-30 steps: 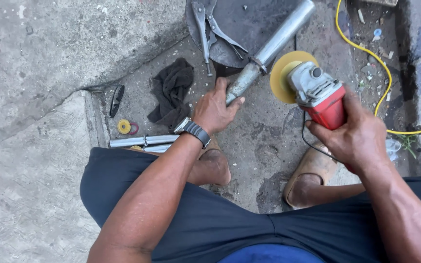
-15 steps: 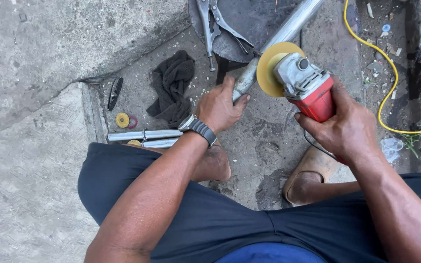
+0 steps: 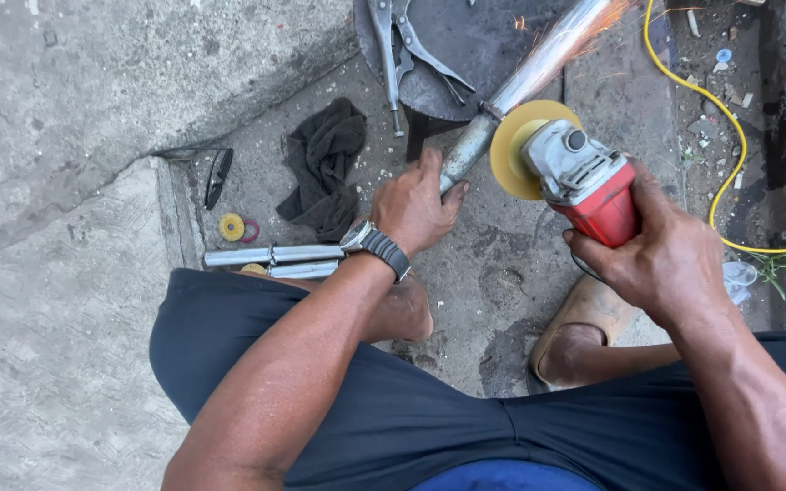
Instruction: Grinding the surface of a metal pipe using a handheld angle grinder.
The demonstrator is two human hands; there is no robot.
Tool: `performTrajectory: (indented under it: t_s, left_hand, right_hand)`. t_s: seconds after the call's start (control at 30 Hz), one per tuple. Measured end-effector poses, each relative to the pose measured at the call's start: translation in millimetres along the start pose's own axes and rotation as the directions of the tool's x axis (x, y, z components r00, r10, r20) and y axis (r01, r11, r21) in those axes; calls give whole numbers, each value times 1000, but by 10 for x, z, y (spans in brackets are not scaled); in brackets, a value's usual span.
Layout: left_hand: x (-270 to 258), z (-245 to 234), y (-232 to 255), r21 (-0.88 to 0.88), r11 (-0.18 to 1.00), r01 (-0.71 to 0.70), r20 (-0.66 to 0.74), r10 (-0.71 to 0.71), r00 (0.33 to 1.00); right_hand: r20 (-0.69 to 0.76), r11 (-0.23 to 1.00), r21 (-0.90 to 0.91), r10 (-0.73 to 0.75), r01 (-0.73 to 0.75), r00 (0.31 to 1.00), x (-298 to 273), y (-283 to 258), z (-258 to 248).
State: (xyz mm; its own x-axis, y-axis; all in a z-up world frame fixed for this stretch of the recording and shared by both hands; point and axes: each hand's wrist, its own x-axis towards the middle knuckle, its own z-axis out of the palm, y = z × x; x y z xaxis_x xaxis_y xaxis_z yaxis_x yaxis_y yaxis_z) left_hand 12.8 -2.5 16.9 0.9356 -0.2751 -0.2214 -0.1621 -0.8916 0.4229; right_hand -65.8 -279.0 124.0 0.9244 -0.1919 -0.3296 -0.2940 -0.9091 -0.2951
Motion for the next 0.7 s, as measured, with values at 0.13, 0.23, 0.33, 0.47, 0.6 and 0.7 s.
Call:
performTrajectory:
  t_s: [0.13, 0.23, 0.33, 0.47, 0.6, 0.7]
  left_hand:
    - [-8, 33, 11, 14, 1000, -18, -18, 19, 1000]
    - [-25, 34, 37, 19, 1000, 1, -48, 0, 999]
    - [-1, 77, 20, 63, 997, 45, -7, -44, 999]
    - [-29, 155, -19, 80, 997, 0, -55, 5, 998]
    - [-9, 208, -66, 81, 996, -21, -92, 28, 995]
    - [14, 262, -165, 24, 1000, -14, -149, 18, 989]
  right_hand:
    - [27, 1000, 7, 12, -12, 1000, 74, -130, -91]
    - [25, 1000, -15, -24, 25, 999, 86, -110, -84]
    - [19, 999, -24, -33, 34, 999, 57, -76, -82]
    - [72, 1000, -2, 13, -13, 997, 59, -238, -209]
    - [-2, 1000, -13, -29, 29, 1000, 39, 36, -12]
    - [-7, 999, -41, -12, 12, 1000, -68, 171, 35]
